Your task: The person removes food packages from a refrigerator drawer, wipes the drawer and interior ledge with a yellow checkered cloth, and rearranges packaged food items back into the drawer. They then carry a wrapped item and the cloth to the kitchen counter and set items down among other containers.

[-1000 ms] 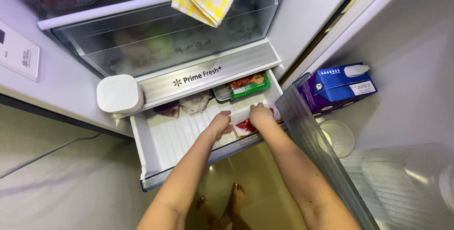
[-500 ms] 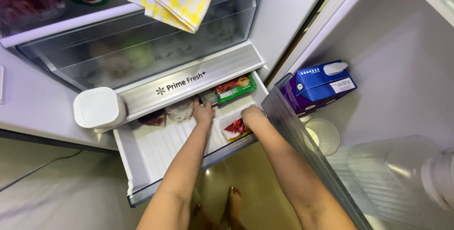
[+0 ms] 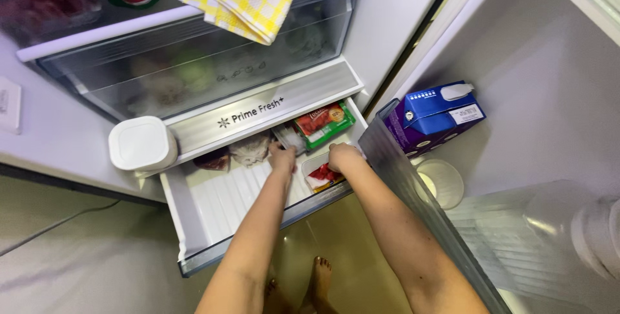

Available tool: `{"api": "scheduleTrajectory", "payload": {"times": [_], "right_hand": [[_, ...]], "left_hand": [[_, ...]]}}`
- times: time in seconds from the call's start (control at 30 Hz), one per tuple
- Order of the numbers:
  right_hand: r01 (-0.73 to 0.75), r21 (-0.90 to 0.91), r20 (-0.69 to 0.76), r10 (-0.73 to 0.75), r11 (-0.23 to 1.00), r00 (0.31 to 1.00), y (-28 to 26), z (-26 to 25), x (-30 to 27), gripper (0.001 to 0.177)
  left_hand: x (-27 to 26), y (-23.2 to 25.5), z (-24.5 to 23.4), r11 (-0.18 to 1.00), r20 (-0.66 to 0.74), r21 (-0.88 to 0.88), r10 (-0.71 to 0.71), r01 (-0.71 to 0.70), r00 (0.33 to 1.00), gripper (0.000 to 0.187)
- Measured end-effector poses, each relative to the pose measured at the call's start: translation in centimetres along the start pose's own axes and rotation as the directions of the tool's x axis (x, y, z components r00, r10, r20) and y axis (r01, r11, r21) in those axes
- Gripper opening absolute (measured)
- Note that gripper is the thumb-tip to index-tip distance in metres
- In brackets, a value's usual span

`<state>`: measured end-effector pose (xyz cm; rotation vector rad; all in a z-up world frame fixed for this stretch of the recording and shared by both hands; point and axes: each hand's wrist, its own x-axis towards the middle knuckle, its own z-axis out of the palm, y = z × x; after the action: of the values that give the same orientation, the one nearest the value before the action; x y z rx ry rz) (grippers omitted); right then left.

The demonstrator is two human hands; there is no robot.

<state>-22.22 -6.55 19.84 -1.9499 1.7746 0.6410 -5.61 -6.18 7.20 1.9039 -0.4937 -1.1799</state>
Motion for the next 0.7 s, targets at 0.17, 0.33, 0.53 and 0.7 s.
{"api": "scheduleTrajectory", "payload": {"times": [0.17, 0.33, 0.53, 0.7], "right_hand": [[-0.049, -0.126, 0.110, 0.063, 0.991, 0.992, -1.1, -1.7, -0.6, 0.039], [-0.025, -0.076, 0.051, 0.029, 0.997, 0.998, -1.0, -2.1, -0.4, 0.040], [-0.143, 0.017, -0.046, 0.143, 0.990, 0.989, -2.0, -2.6, -0.5, 0.040], [0.041, 0.149, -0.361, 0.016, 0.988, 0.932, -2.8, -3.5, -0.4, 0.038]], "left_hand": [[-2.3, -0.1, -0.2, 0.978, 0.006, 0.145, -0.154, 0.151, 0.988, 0.076], [-0.4, -0.4, -0.2, 0.954, 0.017, 0.280, 0.106, -0.107, 0.994, 0.104], [0.3, -2.1, -0.1, 0.929, 0.107, 0.142, 0.329, -0.342, 0.938, 0.093], [0.7, -2.3, -1.1, 0.911, 0.183, 0.243, 0.294, -0.333, 0.938, 0.100]]}}
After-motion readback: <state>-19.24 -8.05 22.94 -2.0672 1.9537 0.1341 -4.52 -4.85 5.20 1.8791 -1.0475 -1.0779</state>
